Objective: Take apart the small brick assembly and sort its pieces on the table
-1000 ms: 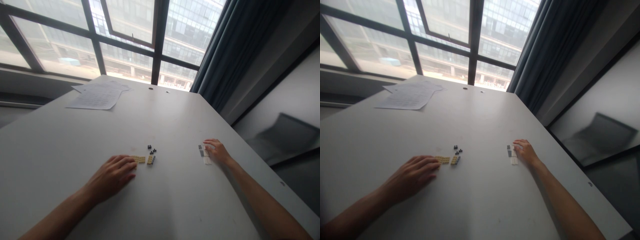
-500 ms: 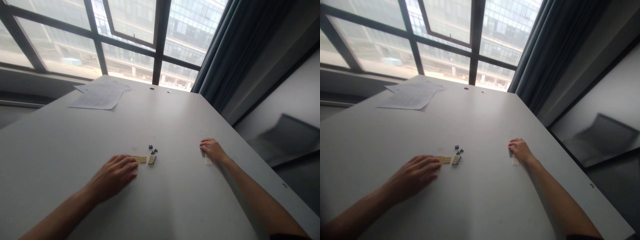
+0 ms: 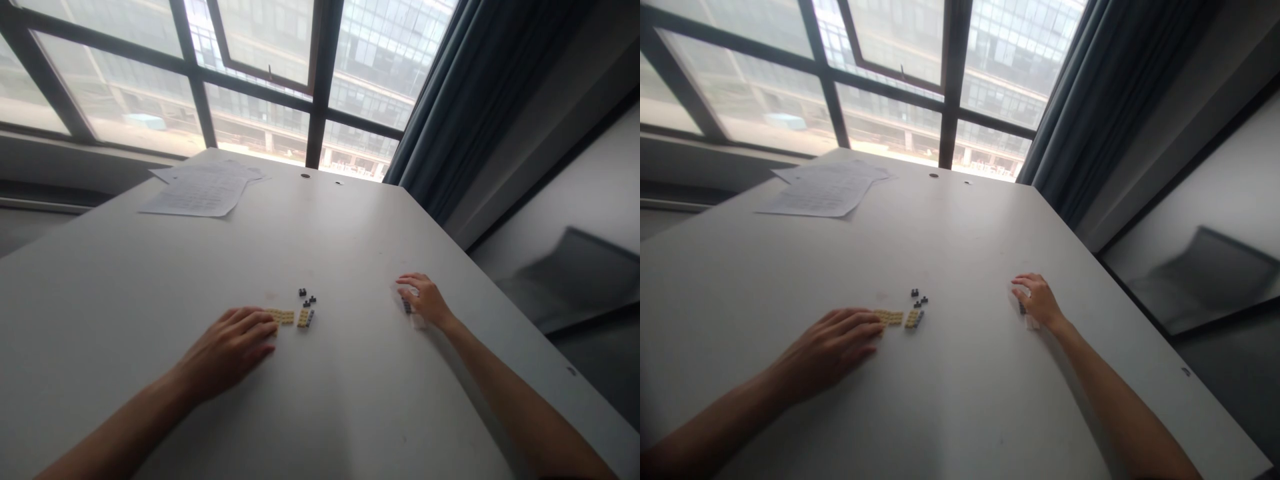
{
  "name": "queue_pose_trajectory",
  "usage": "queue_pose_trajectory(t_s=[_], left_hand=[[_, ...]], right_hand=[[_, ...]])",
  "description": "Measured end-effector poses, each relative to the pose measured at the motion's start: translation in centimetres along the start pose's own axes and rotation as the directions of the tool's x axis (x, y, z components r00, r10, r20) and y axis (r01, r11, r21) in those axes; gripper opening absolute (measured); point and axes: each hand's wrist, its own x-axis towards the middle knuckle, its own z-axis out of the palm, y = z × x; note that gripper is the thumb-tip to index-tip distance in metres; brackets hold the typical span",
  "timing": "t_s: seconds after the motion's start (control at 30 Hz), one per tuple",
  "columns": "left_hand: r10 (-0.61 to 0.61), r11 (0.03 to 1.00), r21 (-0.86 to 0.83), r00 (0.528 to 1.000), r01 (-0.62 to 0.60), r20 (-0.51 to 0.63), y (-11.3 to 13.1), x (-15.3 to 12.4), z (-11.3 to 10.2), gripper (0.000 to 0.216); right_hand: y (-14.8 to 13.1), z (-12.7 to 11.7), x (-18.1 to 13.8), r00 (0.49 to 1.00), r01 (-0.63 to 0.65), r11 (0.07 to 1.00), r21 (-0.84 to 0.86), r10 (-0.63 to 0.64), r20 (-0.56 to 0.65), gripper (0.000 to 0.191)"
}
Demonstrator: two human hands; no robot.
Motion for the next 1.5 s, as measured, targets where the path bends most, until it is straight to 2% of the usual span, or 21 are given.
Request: queue_pose_trajectory(t_s=[0.17,0.3,0.4,0.53,0.77,1.03,1.3,1.5], left_hand=[[-0.004,1.0,0.017,1.0,0.004,-0.014,0.0,-0.2,0.1,0.022],[-0.017,1.0,0.018,1.0,0.017,-0.023,0.2,-0.1,0.0,0.024],[-0.02,1.0,0.014,1.0,0.02,-0.017,0.3,0.0,-0.1,0.027],[-0.008,1.0,0.013,1.0,0.008,0.022,0.1,-0.2,0.2,0.034],[0.016,1.0,-0.015,0.98,-0.014,0.197,0.5,-0.8,0.4,0.09],[0.016,0.999,-0.04,0.944,-0.002,0.33,0.8,-0.8,0.7,0.085],[-0.078,0.997,0.048,0.946,0.066,0.315,1.9,-0.6,1.5,0.083],[-0.127,0.992,0.066,0.939,0.111,0.32,3.8,0.3,1.9,0.084]], right_hand=[[-8.1,2.5,-0.9,0.988,0.146,0.987,0.063,-0.148,0.034,0.022],[-14.6,4.7,-2.3,0.961,0.243,0.963,0.114,-0.255,0.103,0.031],[-17.4,5.8,-3.0,0.945,0.286,0.952,0.112,-0.3,0.134,0.037],[-19.2,7.0,-3.0,0.938,0.306,0.95,0.067,-0.313,0.147,0.043],[-20.7,8.3,-3.0,0.916,0.363,0.932,0.02,-0.36,0.178,0.053],[-19.0,7.8,-3.5,0.894,0.406,0.913,0.022,-0.403,0.195,0.051],[-16.4,6.8,-4.6,0.875,0.467,0.884,-0.015,-0.459,0.154,0.049],[-14.9,5.6,-5.3,0.87,0.48,0.877,-0.037,-0.47,0.145,0.048]])
